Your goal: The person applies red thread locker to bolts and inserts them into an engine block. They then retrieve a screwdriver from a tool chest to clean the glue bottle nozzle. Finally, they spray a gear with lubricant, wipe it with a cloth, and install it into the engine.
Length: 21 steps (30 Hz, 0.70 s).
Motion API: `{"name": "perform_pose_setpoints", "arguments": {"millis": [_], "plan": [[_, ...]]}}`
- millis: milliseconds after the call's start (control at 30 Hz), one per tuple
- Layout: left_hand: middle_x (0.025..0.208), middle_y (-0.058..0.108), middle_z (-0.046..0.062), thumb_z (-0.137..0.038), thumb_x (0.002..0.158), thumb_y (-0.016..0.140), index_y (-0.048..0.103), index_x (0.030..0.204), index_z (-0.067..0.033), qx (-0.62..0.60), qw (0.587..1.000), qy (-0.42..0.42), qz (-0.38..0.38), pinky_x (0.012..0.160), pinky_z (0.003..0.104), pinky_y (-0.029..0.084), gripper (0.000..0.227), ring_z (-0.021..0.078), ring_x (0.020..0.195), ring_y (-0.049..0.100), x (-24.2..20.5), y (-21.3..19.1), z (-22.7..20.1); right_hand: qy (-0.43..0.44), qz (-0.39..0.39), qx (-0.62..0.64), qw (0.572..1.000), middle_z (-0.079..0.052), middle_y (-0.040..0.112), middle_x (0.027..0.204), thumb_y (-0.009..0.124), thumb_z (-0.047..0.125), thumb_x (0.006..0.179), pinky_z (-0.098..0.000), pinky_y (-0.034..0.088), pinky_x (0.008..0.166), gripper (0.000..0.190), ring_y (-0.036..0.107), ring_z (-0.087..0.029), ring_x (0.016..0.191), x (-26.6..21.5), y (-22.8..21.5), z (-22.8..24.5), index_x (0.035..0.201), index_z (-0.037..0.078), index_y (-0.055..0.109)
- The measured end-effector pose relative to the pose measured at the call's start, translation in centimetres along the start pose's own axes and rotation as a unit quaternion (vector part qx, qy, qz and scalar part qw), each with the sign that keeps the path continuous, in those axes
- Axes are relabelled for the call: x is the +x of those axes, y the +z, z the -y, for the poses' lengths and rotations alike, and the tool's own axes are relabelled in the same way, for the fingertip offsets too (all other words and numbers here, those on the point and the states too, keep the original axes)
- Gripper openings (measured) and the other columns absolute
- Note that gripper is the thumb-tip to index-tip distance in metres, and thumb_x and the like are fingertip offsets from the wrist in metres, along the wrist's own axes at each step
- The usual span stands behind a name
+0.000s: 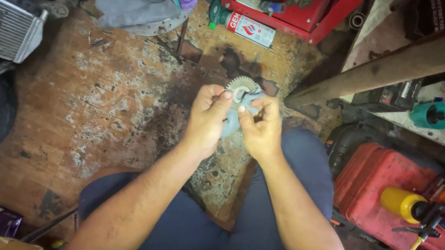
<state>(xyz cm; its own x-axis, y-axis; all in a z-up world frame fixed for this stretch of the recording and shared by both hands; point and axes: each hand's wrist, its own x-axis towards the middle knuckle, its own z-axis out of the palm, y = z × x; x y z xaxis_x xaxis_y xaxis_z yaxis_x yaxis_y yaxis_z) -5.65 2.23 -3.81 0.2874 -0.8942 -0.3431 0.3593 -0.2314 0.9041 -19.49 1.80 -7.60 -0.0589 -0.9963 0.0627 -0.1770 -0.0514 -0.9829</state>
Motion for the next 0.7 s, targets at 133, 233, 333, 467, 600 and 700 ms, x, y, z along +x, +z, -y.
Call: {"name": "perform_pose_setpoints", "arguments": {"millis": [133,233,333,467,600,700], "plan": [[0.08,0.055,-0.001,-0.019,0.101,0.065,0.057,0.111,-0.006,0.061,0.997,0.026,0.028,0.058,0.019,0.04,0.018,0.0065,0.068,0.052,-1.0,0.4,-2.3,0.025,-0.048,0.014,0.998,-0.003,0.059,0.061,0.067,0.008,0.099,-0.0212,0.04,0.04,0.02,0.052,-0.011,0.045,0.9,-0.7,1.3,0.113,0.013,0.054],[0.079,0.062,0.002,-0.014,0.1,0.067,0.056,0.11,-0.0055,0.091,0.989,0.06,0.097,0.065,0.02,0.046,0.018,0.0096,0.069,0.058,-1.1,0.3,-4.3,0.011,-0.03,0.059,0.998,-0.002,0.061,0.076,0.068,0.01,0.1,-0.0205,0.045,0.052,0.034,0.057,-0.007,0.061,1.9,-1.4,1.0,0.125,0.009,0.045],[0.077,0.066,0.003,-0.021,0.102,0.067,0.056,0.112,-0.0085,0.148,0.971,0.049,0.18,0.062,0.022,0.048,0.02,0.0095,0.066,0.058,0.8,-1.3,-3.2,-0.067,-0.002,0.016,0.998,-0.02,0.07,0.12,0.066,0.009,0.102,-0.0475,0.047,0.107,0.025,0.064,-0.03,0.122,2.3,-2.2,2.3,0.127,0.005,0.065],[0.074,0.066,0.003,-0.027,0.101,0.067,0.056,0.112,-0.0107,0.201,0.954,0.035,0.221,0.06,0.024,0.049,0.022,0.0112,0.065,0.059,1.4,-1.7,-2.3,0.116,-0.024,-0.13,0.984,-0.007,0.073,0.083,0.071,0.037,0.098,-0.042,0.057,0.078,0.019,0.073,-0.024,0.084,3.0,-2.5,1.9,0.112,0.025,0.075],[0.086,0.069,0.009,-0.019,0.099,0.067,0.06,0.116,-0.0044,0.149,0.976,0.058,0.15,0.076,0.03,0.055,0.023,0.0158,0.079,0.064,0.4,-0.3,-3.2,0.151,-0.059,-0.086,0.983,-0.005,0.069,0.067,0.065,0.037,0.101,-0.0383,0.058,0.067,0.018,0.071,-0.019,0.069,3.5,-2.1,0.8,0.103,0.023,0.077],[0.092,0.068,0.004,-0.019,0.102,0.065,0.059,0.119,-0.0051,0.104,0.986,0.067,0.112,0.08,0.025,0.052,0.023,0.0124,0.086,0.064,2.1,-0.8,-1.5,0.043,-0.112,0.109,0.987,-0.01,0.073,0.093,0.058,0.022,0.106,-0.0317,0.053,0.088,0.023,0.063,-0.015,0.09,3.0,-1.4,3.9,0.11,0.009,0.076]]}}
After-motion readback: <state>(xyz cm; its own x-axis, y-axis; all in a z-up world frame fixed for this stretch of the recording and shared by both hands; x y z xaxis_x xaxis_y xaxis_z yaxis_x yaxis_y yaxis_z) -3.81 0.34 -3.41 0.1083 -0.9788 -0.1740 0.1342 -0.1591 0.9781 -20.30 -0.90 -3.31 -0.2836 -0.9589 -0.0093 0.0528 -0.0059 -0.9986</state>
